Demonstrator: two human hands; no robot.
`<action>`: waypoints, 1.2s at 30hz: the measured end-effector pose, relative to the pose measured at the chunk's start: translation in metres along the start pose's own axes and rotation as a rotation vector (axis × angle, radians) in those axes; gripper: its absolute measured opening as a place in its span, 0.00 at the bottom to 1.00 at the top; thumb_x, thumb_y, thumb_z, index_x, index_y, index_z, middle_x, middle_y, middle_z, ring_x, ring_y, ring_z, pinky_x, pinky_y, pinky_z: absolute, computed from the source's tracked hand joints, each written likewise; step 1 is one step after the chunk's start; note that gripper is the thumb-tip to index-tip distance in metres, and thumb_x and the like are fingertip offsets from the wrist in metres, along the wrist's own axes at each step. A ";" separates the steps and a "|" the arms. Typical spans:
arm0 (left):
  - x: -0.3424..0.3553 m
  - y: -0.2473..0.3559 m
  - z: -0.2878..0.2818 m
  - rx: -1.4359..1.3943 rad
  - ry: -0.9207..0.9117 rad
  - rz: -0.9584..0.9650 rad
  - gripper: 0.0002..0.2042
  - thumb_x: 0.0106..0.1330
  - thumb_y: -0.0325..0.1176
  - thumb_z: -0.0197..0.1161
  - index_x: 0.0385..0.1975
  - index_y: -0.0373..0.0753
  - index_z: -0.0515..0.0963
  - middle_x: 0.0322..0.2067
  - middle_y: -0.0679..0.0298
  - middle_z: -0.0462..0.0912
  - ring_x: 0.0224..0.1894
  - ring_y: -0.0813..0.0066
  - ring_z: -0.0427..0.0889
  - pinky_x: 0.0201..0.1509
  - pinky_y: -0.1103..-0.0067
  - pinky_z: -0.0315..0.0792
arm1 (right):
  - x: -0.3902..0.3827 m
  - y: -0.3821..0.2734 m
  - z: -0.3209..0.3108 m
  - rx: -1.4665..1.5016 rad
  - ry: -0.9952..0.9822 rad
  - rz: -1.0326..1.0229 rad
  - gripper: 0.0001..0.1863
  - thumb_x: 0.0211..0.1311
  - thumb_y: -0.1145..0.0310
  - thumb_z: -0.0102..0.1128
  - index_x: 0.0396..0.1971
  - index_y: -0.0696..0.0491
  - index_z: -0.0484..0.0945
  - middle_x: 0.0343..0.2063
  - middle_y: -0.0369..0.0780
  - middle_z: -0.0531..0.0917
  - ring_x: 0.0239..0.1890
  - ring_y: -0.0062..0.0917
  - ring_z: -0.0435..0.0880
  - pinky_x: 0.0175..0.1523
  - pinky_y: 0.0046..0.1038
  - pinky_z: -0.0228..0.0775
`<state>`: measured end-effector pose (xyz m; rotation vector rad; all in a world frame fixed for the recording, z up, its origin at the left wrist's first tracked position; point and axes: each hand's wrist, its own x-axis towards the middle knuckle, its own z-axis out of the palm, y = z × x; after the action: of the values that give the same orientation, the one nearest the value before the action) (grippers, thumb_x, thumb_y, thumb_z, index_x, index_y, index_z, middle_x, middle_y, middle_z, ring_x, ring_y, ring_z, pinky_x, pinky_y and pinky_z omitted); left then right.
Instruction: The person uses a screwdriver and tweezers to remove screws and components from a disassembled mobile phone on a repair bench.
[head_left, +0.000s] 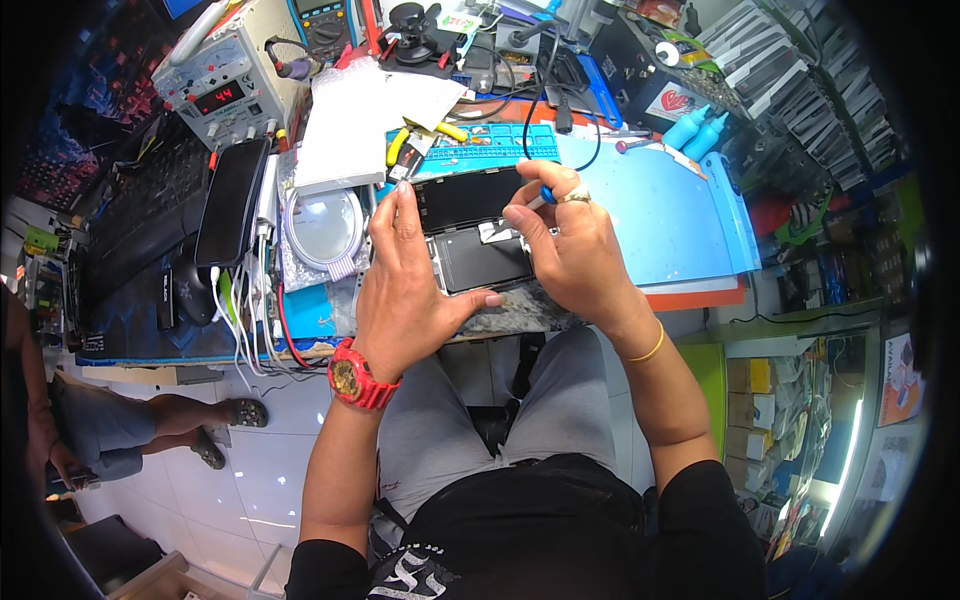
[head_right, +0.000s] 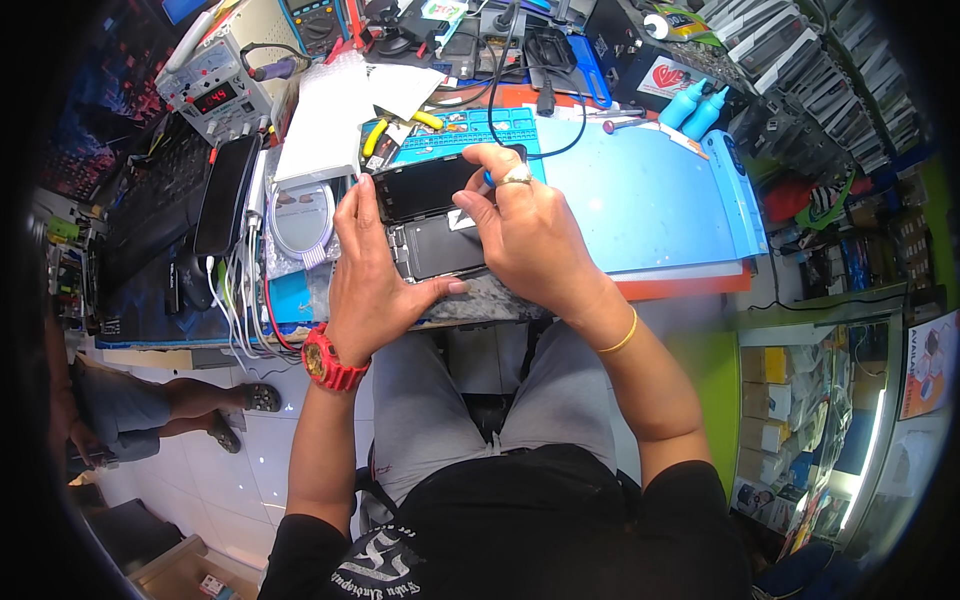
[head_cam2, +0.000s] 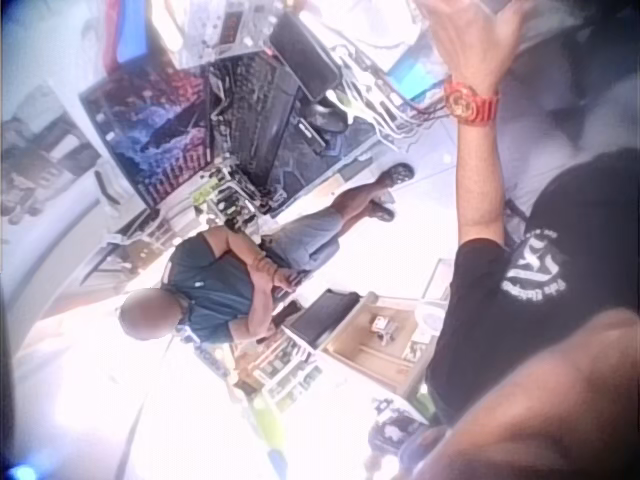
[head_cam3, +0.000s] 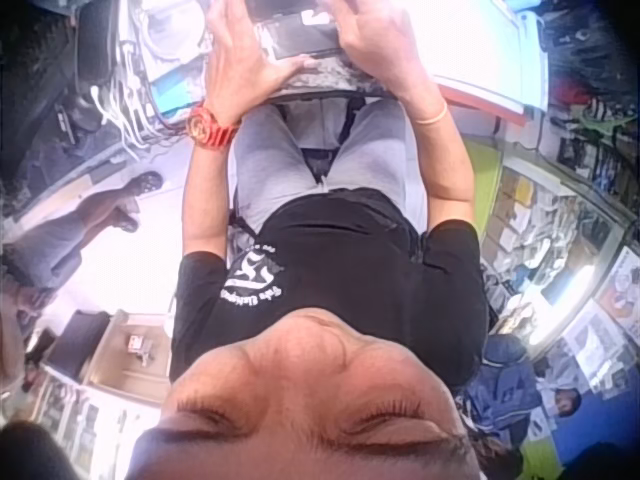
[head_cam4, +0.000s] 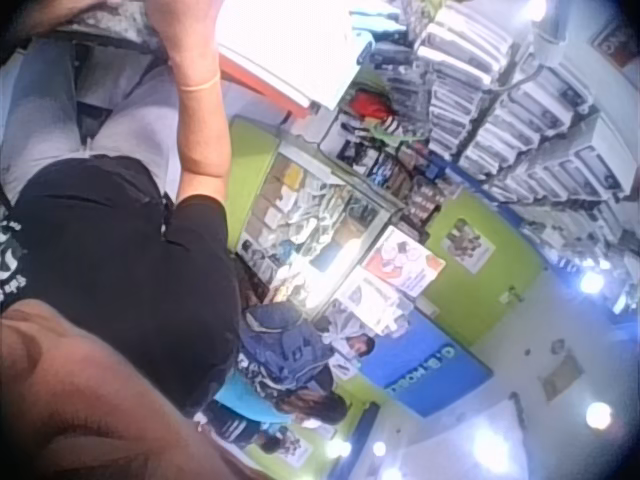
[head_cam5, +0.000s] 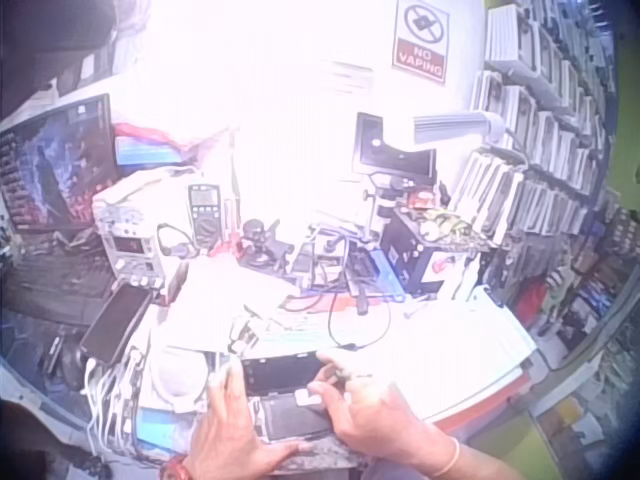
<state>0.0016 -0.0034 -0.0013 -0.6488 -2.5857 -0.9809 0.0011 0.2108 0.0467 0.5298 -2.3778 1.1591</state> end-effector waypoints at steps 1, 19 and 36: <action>0.000 0.000 0.000 -0.023 -0.009 -0.020 0.76 0.41 0.63 0.88 0.81 0.23 0.43 0.72 0.37 0.56 0.74 0.36 0.67 0.73 0.58 0.73 | 0.000 0.000 0.000 -0.003 0.002 -0.002 0.19 0.73 0.77 0.66 0.59 0.63 0.74 0.39 0.50 0.87 0.38 0.41 0.92 0.41 0.38 0.83; 0.000 0.000 -0.002 0.028 0.016 0.027 0.74 0.43 0.56 0.89 0.81 0.22 0.42 0.73 0.36 0.55 0.68 0.34 0.76 0.61 0.59 0.83 | 0.007 -0.003 -0.002 -0.182 -0.017 -0.072 0.17 0.70 0.69 0.73 0.51 0.62 0.79 0.34 0.48 0.88 0.31 0.39 0.91 0.35 0.36 0.81; 0.000 0.000 -0.001 0.022 0.024 0.042 0.74 0.43 0.56 0.89 0.81 0.22 0.43 0.73 0.37 0.56 0.71 0.35 0.72 0.63 0.59 0.82 | 0.014 -0.018 -0.008 -0.322 -0.071 -0.083 0.16 0.64 0.68 0.73 0.48 0.58 0.81 0.36 0.45 0.90 0.34 0.43 0.91 0.40 0.40 0.81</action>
<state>0.0016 -0.0037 -0.0002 -0.6788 -2.5477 -0.9406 0.0001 0.2053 0.0704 0.5600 -2.5094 0.7127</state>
